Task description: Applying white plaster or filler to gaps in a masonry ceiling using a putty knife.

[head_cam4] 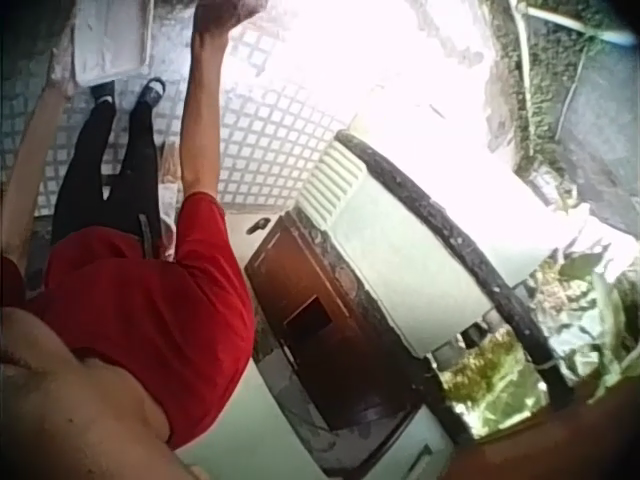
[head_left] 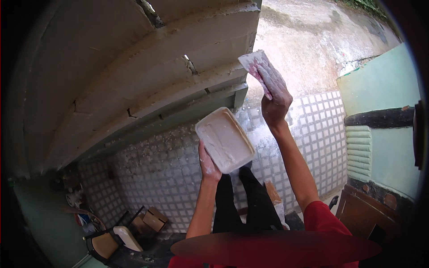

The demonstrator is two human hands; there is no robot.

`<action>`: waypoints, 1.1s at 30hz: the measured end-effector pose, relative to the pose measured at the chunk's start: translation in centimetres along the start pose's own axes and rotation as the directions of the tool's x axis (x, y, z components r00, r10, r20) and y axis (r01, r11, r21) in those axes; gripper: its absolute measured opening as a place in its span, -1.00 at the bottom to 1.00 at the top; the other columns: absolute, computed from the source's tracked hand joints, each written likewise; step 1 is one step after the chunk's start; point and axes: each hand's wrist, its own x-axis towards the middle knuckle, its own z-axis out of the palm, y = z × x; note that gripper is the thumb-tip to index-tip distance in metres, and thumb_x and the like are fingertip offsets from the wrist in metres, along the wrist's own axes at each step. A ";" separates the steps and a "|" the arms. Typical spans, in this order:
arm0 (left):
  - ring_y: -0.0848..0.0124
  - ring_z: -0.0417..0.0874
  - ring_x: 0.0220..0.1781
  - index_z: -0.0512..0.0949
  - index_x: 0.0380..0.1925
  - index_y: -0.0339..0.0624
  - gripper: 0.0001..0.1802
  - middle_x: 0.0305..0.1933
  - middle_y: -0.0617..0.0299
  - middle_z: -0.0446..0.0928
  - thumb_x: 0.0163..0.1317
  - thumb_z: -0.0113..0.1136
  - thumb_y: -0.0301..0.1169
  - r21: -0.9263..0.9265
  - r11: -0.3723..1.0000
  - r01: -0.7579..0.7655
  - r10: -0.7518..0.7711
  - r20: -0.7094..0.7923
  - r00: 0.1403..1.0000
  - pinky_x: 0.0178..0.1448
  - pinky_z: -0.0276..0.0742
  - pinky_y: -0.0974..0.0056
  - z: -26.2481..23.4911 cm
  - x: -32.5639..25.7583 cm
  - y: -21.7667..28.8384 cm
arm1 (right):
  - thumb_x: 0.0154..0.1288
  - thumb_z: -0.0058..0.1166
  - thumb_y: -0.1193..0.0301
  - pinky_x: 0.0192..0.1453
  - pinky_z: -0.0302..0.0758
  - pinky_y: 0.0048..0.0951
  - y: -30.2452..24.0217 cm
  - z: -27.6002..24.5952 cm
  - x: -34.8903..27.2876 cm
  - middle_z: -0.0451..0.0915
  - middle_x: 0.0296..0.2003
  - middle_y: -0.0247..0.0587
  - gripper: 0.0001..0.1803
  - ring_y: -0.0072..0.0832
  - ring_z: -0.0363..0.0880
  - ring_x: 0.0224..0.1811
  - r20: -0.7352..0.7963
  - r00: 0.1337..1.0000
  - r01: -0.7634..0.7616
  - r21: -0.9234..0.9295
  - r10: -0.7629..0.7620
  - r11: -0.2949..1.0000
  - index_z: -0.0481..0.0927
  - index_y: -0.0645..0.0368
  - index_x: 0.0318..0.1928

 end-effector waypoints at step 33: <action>0.14 0.37 0.33 0.17 0.36 -0.10 -0.28 0.37 0.15 0.29 0.37 -0.19 0.14 0.068 0.994 0.090 -0.071 -0.235 0.969 0.39 0.29 0.05 -11.5 -8.8 4.0 | 0.15 0.17 0.42 0.33 0.17 -0.05 1.9 13.0 0.5 0.60 0.08 -0.31 -0.63 -0.16 0.39 0.28 -0.306 0.943 0.077 -0.191 -0.134 0.979 0.66 0.04 0.02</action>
